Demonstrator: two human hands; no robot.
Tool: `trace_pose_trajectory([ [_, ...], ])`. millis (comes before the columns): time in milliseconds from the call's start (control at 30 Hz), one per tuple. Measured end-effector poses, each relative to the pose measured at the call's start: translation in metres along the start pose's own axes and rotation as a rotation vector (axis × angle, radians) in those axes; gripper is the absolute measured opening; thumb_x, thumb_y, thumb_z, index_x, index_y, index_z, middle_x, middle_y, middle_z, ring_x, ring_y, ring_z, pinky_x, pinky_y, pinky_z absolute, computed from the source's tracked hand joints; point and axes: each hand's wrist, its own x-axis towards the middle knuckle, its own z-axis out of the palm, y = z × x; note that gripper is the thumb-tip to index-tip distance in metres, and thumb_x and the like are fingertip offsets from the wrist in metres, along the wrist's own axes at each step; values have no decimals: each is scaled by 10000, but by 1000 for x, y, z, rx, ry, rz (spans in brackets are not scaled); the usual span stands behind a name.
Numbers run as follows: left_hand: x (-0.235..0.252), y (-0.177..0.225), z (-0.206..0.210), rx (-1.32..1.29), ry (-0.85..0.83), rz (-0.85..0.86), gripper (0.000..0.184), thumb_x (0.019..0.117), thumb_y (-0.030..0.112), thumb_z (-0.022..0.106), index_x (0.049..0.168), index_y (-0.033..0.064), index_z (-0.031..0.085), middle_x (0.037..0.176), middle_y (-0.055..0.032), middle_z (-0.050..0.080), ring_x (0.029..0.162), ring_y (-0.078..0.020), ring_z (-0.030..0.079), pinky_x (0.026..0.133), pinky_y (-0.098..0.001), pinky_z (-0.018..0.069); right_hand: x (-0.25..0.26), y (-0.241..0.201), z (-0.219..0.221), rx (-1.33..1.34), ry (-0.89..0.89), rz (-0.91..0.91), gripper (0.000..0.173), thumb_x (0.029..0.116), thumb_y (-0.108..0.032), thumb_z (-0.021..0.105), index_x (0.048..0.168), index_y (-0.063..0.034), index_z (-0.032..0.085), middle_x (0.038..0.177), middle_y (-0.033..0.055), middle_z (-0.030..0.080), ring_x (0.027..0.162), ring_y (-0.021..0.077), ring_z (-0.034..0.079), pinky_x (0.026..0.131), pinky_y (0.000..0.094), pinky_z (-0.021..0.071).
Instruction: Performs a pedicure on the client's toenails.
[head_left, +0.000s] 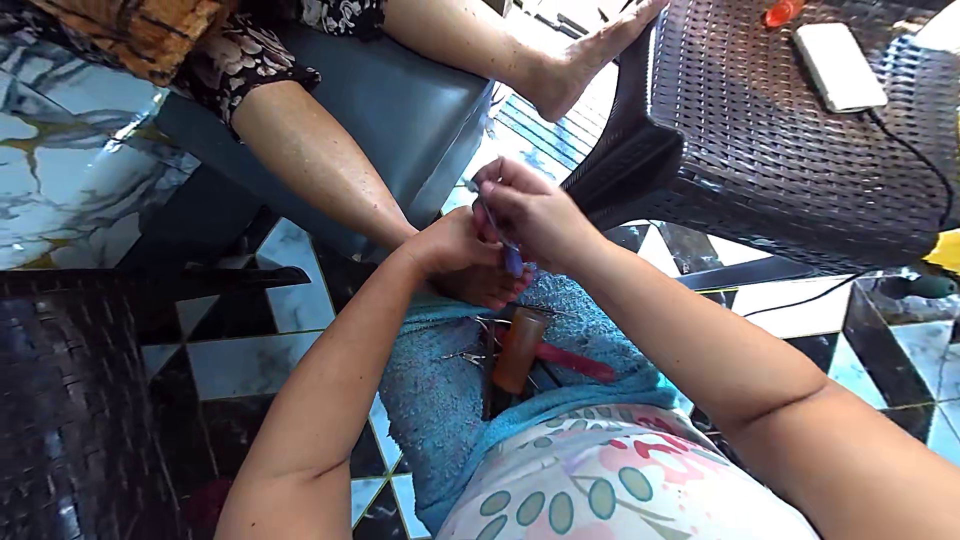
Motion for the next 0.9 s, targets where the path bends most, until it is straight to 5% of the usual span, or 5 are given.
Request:
trace_pose_trajectory([
  [100,1,0,1,1,-20,17,214,899,151,778,1087,62,728,965,-33,737,904,-82,686,867,-319,564,6,10,-8,-293,125,-104,254,1090,-131,386,1185,21,565,817,51,647,653,110,624,628,304,554],
  [267,-3,1,5,-18,43,9,140,838,112,800,937,75,708,851,0,704,812,-62,655,782,-303,543,-5,8,-3,-21,-4,-51,233,1109,-150,376,1203,-5,531,811,29,625,618,87,575,565,251,506],
  [433,-5,4,8,-118,46,-18,228,893,93,775,1112,50,728,986,-29,757,914,-66,706,877,-276,577,10,17,-12,-15,89,-112,242,1104,-138,353,1212,16,506,816,43,625,616,102,590,569,274,529],
  [533,-6,0,12,-64,96,18,140,830,81,801,944,61,723,858,-5,711,812,-59,662,783,-291,553,-14,17,-11,9,-59,-54,247,1100,-155,379,1202,1,540,829,50,630,639,115,586,576,289,518],
  [900,-18,10,17,-55,73,-5,194,941,169,743,1119,92,735,1030,-33,757,965,-108,707,916,-338,558,-81,10,-125,-594,-693,466,183,1057,-199,576,1055,-38,662,773,40,700,598,112,666,569,297,577],
])
